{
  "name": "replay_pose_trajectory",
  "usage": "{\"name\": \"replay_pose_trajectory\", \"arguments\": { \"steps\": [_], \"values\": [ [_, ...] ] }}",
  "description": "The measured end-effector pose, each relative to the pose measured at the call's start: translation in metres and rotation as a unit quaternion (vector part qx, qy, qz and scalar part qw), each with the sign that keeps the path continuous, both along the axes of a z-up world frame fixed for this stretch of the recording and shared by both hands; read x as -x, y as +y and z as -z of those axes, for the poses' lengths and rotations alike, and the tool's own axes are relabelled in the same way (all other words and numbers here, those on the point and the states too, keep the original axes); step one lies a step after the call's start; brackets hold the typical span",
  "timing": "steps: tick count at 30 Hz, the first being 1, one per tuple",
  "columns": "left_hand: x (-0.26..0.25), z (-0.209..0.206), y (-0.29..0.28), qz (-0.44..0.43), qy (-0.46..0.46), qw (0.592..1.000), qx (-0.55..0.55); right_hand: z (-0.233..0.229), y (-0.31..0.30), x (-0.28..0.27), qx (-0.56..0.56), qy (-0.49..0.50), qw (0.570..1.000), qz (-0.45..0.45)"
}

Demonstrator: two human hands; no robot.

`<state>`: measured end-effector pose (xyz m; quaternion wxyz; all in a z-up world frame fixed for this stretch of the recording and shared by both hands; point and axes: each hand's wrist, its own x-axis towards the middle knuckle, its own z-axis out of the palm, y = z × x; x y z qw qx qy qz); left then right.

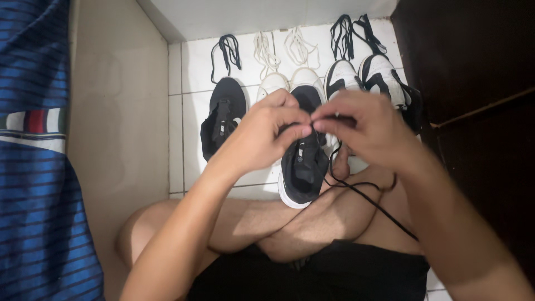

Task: The person sits on the floor and laces a black sneaker by threading the laces through the eyelets and tying them. The task is performed by hand without tools.

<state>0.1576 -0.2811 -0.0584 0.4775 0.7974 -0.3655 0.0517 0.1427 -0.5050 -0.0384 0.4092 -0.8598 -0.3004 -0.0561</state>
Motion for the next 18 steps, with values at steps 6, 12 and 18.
{"name": "replay_pose_trajectory", "arguments": {
  "steps": [6, 12, 18],
  "values": [
    [-0.014, -0.019, 0.011, -0.046, -0.018, 0.999, 0.012, -0.045, -0.001, -0.025, 0.122, -0.134, 0.983, -0.037],
    [-0.023, -0.029, 0.051, -0.143, -0.073, 0.987, 0.03, -0.076, -0.004, -0.045, 0.244, -0.301, 0.921, -0.03],
    [-0.012, -0.024, 0.112, -0.262, 0.08, 0.958, 0.09, -0.053, -0.075, -0.05, 0.224, -0.105, 0.954, 0.172]
  ]
}}
